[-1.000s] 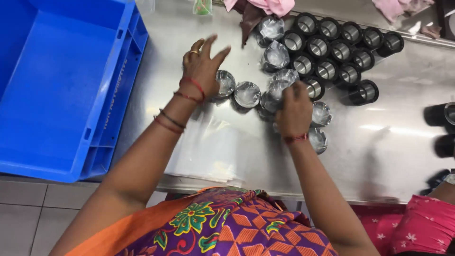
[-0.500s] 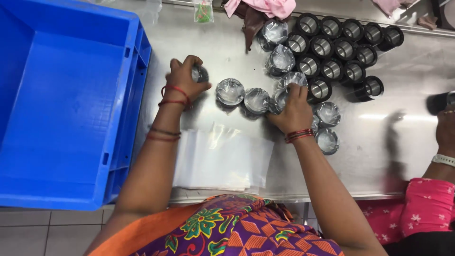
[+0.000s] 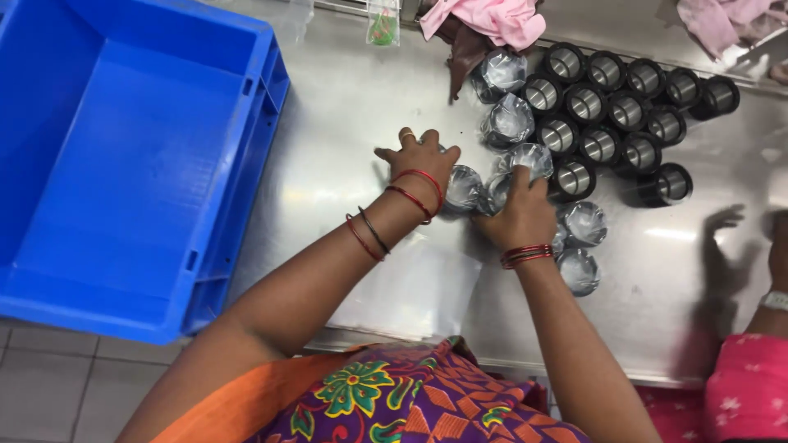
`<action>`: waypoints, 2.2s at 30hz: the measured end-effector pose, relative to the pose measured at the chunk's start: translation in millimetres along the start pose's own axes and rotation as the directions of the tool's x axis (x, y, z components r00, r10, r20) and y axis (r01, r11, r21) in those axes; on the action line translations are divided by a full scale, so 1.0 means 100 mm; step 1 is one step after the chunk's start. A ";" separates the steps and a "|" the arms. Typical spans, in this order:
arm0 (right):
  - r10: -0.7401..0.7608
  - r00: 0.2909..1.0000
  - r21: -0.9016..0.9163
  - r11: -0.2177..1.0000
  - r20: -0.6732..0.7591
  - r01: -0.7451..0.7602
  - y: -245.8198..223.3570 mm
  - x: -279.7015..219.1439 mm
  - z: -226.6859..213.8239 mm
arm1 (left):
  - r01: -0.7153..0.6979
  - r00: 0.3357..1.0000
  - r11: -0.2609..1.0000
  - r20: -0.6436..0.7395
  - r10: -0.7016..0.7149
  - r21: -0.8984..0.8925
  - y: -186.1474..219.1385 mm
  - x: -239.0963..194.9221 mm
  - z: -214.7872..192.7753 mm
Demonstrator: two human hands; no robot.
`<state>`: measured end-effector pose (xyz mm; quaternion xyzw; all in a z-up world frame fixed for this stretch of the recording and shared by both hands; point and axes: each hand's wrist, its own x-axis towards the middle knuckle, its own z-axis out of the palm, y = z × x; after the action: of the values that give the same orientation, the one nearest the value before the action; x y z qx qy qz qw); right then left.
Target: Placing individual cylindrical metal automotive parts into small plastic bags and then into a blue transport crate.
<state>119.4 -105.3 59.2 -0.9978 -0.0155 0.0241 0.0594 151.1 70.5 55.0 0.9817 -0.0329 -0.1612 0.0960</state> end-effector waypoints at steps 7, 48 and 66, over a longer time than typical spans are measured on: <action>-0.161 0.981 0.197 0.964 -0.108 0.180 0.36 0.02 0.02 | 0.134 0.983 0.974 -0.097 -0.153 -0.181 -0.13 -0.15 0.02; -0.732 0.672 0.991 -0.131 -0.114 0.026 -2.54 -1.01 -0.44 | -0.281 0.899 -0.031 -0.252 -0.357 -0.959 -2.29 -2.95 -0.71; -0.290 0.731 0.684 -0.259 0.618 -0.681 -2.97 -0.83 0.42 | -0.047 0.946 -0.274 0.046 -0.320 -0.961 -3.19 -2.16 0.08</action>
<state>26.6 191.4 57.1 -0.4691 0.1794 0.3498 0.7908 -45.1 402.1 51.6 0.5270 0.2327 -0.0183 0.8172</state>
